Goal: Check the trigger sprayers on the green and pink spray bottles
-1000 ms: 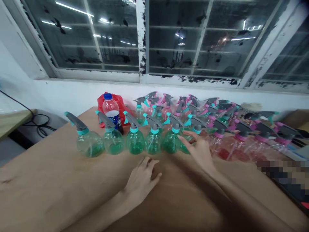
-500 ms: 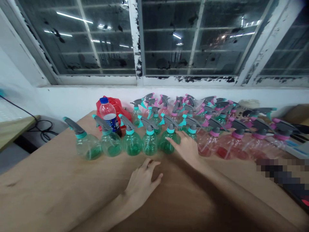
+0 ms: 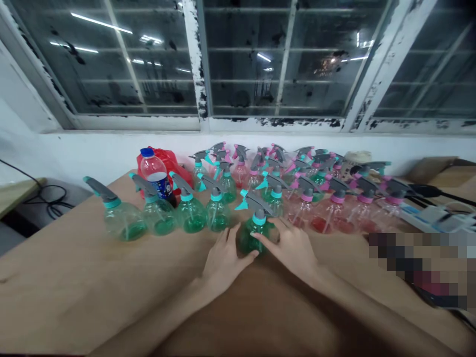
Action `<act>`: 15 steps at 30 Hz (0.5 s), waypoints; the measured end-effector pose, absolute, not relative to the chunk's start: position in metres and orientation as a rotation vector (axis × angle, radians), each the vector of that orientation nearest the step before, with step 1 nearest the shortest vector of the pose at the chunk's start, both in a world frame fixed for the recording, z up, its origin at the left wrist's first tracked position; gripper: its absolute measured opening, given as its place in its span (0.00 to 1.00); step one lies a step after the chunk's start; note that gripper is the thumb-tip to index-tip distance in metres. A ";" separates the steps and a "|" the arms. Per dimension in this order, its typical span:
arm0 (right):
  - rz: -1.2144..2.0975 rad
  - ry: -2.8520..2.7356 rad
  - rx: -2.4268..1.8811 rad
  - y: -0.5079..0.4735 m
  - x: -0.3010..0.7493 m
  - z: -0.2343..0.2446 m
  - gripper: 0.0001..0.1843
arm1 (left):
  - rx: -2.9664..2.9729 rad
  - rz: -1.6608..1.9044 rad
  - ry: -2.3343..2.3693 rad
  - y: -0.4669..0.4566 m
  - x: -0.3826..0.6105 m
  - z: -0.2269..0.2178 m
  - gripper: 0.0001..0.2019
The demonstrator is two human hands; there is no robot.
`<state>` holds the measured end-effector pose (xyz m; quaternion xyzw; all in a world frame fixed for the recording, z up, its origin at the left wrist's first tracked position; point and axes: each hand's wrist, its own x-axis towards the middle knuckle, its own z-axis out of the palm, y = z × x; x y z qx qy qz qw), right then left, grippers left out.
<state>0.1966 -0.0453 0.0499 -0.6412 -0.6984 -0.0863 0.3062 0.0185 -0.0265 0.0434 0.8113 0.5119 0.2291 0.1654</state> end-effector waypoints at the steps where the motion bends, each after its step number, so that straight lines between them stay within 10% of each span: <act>1: -0.227 -1.858 -1.693 -0.053 0.199 0.050 0.23 | 2.315 0.660 1.429 -0.028 0.023 0.043 0.33; 15: 0.562 -1.803 -1.273 -0.081 0.239 0.063 0.27 | 2.449 0.660 0.983 -0.062 0.045 0.027 0.34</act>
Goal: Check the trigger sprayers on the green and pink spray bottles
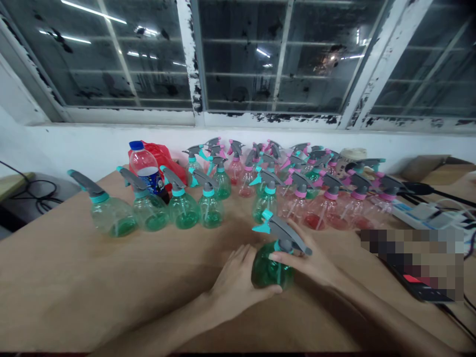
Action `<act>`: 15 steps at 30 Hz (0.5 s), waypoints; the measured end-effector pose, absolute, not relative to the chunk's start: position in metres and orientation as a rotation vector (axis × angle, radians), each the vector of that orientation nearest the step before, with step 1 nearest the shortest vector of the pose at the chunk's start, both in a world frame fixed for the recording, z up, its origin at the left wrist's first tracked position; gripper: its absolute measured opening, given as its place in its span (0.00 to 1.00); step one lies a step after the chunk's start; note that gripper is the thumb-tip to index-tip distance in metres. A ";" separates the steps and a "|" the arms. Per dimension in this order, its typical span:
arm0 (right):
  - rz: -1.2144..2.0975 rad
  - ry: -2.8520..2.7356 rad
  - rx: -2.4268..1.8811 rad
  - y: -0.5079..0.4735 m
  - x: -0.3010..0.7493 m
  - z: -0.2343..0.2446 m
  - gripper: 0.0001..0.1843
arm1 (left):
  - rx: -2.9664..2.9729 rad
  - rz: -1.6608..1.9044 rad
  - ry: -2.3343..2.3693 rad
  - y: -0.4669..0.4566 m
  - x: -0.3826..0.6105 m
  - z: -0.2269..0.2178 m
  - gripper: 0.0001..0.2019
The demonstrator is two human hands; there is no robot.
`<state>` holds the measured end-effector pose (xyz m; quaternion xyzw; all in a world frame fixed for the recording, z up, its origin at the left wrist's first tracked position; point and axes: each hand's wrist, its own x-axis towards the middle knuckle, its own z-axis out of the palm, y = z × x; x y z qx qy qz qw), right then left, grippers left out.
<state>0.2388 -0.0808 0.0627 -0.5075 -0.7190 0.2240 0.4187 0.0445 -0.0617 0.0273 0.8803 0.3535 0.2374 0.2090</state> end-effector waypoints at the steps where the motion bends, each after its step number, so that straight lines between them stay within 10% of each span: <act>1: 0.615 -1.783 -1.207 -0.080 0.237 0.063 0.27 | 2.461 0.631 0.957 -0.062 0.046 0.028 0.34; 15: 0.657 -1.663 -1.132 -0.063 0.231 0.056 0.17 | 2.728 0.207 0.838 -0.021 0.013 0.015 0.44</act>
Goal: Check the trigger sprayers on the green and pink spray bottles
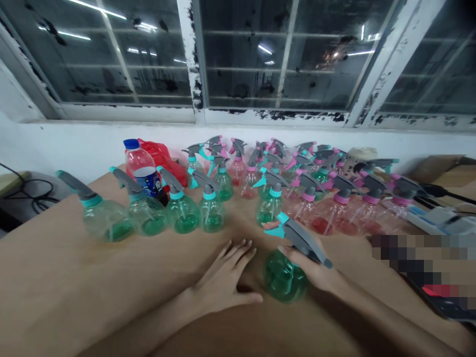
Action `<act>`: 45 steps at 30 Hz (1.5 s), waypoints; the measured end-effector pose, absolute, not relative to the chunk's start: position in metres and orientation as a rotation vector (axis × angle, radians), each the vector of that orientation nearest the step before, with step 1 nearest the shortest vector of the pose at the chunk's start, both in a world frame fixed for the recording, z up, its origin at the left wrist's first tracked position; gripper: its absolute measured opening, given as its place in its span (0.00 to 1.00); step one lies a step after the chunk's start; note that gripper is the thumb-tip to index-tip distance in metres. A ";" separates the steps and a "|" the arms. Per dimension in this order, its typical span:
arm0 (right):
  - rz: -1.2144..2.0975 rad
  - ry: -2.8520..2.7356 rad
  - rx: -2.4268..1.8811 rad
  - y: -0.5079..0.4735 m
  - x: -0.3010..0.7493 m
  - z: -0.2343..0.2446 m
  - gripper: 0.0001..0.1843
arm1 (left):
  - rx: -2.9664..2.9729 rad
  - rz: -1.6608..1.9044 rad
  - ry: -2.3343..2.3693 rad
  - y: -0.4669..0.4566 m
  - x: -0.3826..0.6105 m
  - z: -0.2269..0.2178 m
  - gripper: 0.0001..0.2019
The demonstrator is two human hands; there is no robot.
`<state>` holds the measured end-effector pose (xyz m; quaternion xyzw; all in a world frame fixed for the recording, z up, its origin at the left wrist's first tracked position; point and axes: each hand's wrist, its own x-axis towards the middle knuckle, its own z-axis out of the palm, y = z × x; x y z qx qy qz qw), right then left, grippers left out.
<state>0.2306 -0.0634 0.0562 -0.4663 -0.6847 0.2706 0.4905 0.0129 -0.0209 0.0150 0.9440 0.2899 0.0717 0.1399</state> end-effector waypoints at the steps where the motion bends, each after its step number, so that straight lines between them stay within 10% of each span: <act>1: 0.661 -1.657 -1.152 -0.060 0.231 0.055 0.17 | 2.753 0.191 0.835 -0.017 0.009 0.013 0.43; 18: 0.671 -1.679 -1.083 -0.025 0.225 0.058 0.08 | 2.734 0.184 0.843 -0.005 -0.003 0.002 0.41; 45: 0.775 -1.744 -0.996 -0.020 0.225 0.059 0.22 | 2.766 0.119 0.859 -0.005 -0.003 0.007 0.40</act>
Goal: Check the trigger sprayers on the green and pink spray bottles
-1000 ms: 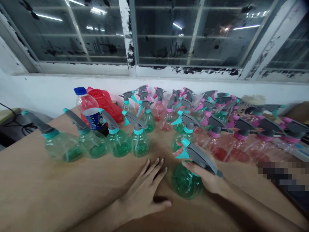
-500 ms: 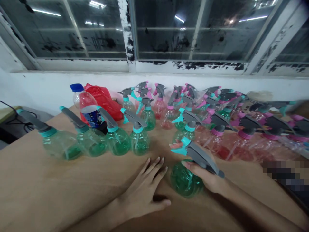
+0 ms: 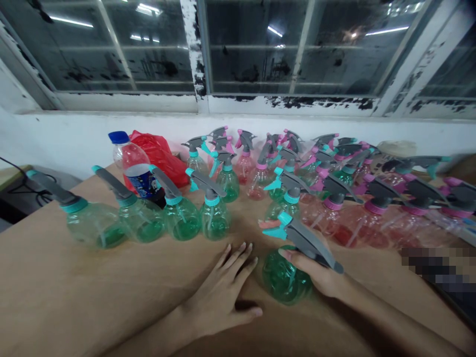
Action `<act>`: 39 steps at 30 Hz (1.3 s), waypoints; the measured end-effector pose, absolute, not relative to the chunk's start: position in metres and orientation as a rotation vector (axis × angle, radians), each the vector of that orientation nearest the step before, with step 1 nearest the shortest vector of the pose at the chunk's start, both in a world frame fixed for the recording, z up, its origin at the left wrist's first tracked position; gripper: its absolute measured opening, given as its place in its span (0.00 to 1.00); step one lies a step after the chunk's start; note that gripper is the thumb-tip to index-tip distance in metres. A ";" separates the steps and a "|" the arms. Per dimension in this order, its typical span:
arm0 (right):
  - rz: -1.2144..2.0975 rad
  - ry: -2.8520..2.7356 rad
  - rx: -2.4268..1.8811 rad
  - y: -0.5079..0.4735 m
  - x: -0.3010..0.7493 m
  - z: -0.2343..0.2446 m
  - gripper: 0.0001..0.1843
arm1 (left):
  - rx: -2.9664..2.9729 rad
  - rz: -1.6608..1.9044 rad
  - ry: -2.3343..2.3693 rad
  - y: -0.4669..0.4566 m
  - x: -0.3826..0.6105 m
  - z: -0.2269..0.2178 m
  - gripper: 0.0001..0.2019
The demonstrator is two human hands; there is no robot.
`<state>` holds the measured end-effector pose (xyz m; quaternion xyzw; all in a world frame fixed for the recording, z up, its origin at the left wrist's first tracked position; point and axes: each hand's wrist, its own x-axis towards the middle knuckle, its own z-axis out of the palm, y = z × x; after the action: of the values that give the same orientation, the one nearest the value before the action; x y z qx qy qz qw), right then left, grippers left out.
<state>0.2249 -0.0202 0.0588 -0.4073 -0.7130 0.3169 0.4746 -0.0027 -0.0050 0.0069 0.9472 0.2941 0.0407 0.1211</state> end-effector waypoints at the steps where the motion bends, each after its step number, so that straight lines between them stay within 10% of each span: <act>1: 0.784 -1.743 -1.002 -0.020 0.225 0.058 0.21 | 2.768 0.116 0.854 -0.005 -0.003 0.007 0.39; 13: 0.729 -1.729 -1.047 -0.023 0.226 0.061 0.07 | 2.796 0.176 0.820 -0.003 -0.005 0.003 0.39; 24: 0.628 -1.791 -1.015 -0.021 0.225 0.056 0.26 | 2.830 0.223 0.800 -0.003 -0.006 0.001 0.39; 39: 0.722 -1.783 -0.970 -0.019 0.226 0.058 0.22 | 2.835 0.121 0.828 -0.002 -0.005 0.003 0.39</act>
<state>0.2261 -0.0191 0.0585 -0.3964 -0.7289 0.2953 0.4737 -0.0049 -0.0021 0.0034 0.9550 0.2790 0.0406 0.0925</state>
